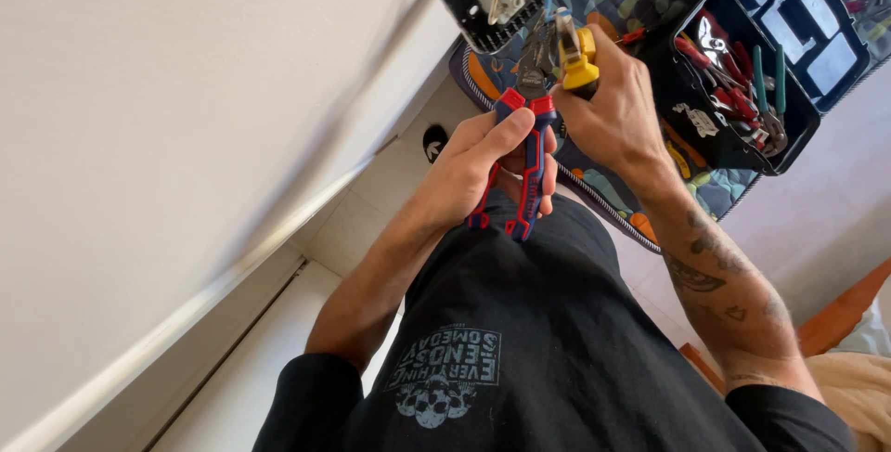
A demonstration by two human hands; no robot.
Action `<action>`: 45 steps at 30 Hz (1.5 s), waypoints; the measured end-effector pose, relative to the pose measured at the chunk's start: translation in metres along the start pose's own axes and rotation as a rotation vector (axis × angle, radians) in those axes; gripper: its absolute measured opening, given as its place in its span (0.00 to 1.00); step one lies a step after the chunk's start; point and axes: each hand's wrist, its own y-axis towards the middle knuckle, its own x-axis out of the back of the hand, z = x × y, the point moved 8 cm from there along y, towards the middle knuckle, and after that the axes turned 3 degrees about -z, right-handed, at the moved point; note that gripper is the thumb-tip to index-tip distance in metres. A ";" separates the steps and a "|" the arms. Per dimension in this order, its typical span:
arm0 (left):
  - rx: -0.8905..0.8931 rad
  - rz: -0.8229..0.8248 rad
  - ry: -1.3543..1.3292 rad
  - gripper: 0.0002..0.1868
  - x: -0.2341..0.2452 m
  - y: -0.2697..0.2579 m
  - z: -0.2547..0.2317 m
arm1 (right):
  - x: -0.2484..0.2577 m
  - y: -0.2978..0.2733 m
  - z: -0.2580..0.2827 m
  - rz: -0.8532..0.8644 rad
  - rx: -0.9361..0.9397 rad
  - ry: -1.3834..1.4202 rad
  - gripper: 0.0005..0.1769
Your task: Installing an electrical outlet by connecting wires and securing it with a screwdriver
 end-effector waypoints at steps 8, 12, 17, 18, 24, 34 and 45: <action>0.009 -0.006 -0.018 0.27 -0.002 -0.003 -0.005 | -0.025 -0.004 -0.028 0.134 -0.236 0.410 0.08; 0.022 0.058 -0.149 0.27 -0.003 -0.001 -0.001 | -0.047 -0.011 -0.049 0.163 -0.337 0.748 0.14; -0.002 0.020 -0.022 0.28 -0.005 -0.007 -0.009 | -0.026 -0.001 -0.028 0.102 -0.455 1.381 0.23; -0.020 0.001 0.044 0.29 -0.004 -0.007 -0.011 | -0.016 0.004 -0.006 0.166 -0.377 1.634 0.21; -0.002 -0.042 0.119 0.27 -0.001 -0.008 -0.004 | -0.001 -0.001 -0.053 0.029 -0.308 0.817 0.29; 0.001 -0.196 0.403 0.26 0.007 -0.014 -0.013 | 0.026 -0.003 -0.002 -0.067 -0.187 0.501 0.13; -0.009 -0.235 0.538 0.25 0.003 -0.017 -0.023 | 0.027 -0.008 0.002 -0.116 0.046 0.055 0.08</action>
